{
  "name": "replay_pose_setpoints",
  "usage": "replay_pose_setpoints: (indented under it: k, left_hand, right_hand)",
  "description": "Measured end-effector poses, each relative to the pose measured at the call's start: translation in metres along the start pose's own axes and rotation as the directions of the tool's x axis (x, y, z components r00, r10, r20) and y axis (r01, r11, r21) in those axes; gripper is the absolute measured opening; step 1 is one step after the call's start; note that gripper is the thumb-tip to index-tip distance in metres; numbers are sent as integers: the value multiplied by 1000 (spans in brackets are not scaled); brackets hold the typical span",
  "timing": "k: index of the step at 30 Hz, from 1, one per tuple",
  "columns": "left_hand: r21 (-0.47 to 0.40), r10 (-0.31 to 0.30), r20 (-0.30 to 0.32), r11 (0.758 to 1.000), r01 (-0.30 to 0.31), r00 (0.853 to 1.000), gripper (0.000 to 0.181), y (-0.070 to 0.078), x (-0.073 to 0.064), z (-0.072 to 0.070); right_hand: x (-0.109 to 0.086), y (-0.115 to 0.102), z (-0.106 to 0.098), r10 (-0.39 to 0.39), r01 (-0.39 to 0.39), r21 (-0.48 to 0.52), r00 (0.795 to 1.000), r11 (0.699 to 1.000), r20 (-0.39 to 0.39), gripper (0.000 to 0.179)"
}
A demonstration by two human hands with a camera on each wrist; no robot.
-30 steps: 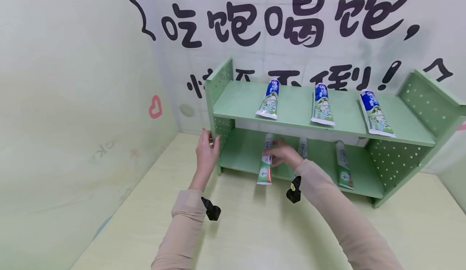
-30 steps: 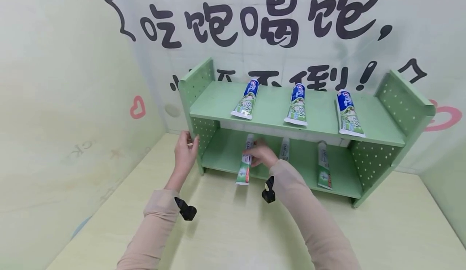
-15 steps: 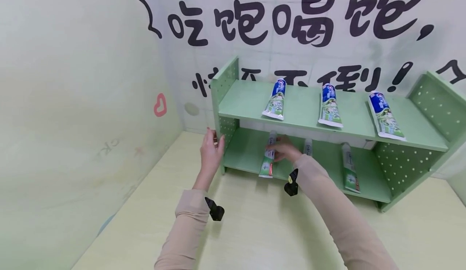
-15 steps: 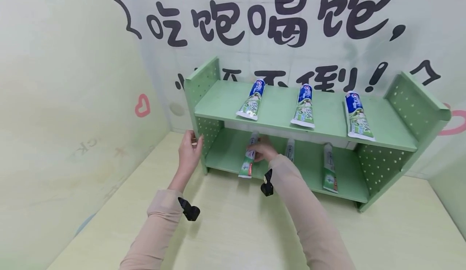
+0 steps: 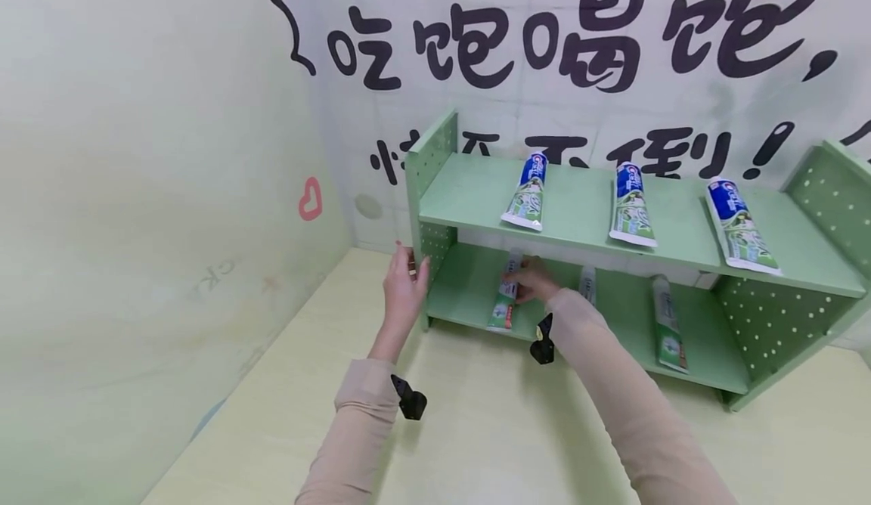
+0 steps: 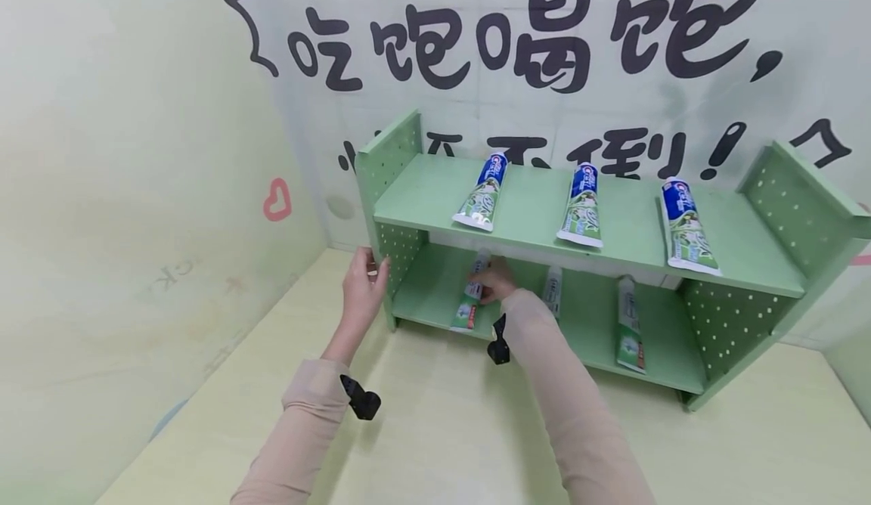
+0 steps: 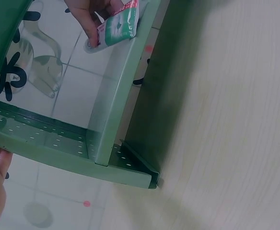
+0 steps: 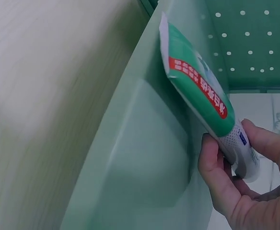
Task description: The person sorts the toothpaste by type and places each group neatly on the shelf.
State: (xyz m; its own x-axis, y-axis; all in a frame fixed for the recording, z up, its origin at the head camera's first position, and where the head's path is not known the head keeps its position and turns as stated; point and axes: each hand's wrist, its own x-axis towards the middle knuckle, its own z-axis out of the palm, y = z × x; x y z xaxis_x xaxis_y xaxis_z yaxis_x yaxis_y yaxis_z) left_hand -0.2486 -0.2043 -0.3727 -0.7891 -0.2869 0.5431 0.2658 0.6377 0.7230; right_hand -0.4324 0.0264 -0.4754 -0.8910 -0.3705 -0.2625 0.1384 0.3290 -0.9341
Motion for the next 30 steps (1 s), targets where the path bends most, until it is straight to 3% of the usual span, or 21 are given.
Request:
replay_pose_setpoints:
  k: [3, 8, 12, 15, 19, 21, 26, 30]
  left_hand:
    - [-3, 0, -1, 1000, 0, 1000, 22, 0, -1, 2]
    - [-10, 12, -1, 1000, -12, 1000, 22, 1, -3, 5]
    - [-16, 22, -1, 1000, -22, 1000, 22, 1, -4, 5]
    - [-14, 28, -9, 1000, -28, 1000, 21, 2, -5, 6]
    - [-12, 33, -18, 999, -33, 999, 21, 2, -5, 6]
    - [-14, 33, -17, 999, -34, 999, 21, 1, -4, 6]
    - [-12, 18, -7, 1000, -19, 1000, 20, 0, -3, 6]
    - [-1, 12, -9, 1000, -12, 1000, 21, -2, 0, 3]
  right_hand:
    - [17, 15, -4, 12, -12, -4, 999, 1000, -32, 99]
    - [23, 21, -8, 27, -28, -39, 999, 999, -40, 81]
    - [22, 23, -8, 62, -65, -41, 996, 997, -68, 90]
    - [34, 32, -12, 72, -75, -34, 994, 997, -77, 93]
    - [41, 34, -11, 93, -97, -44, 991, 994, -91, 78]
    - [20, 16, -5, 94, -102, -73, 991, 992, -97, 68]
    - [-74, -63, 20, 132, -149, -139, 983, 979, -129, 50]
    - [-107, -89, 27, 119, -140, -161, 984, 977, -129, 47]
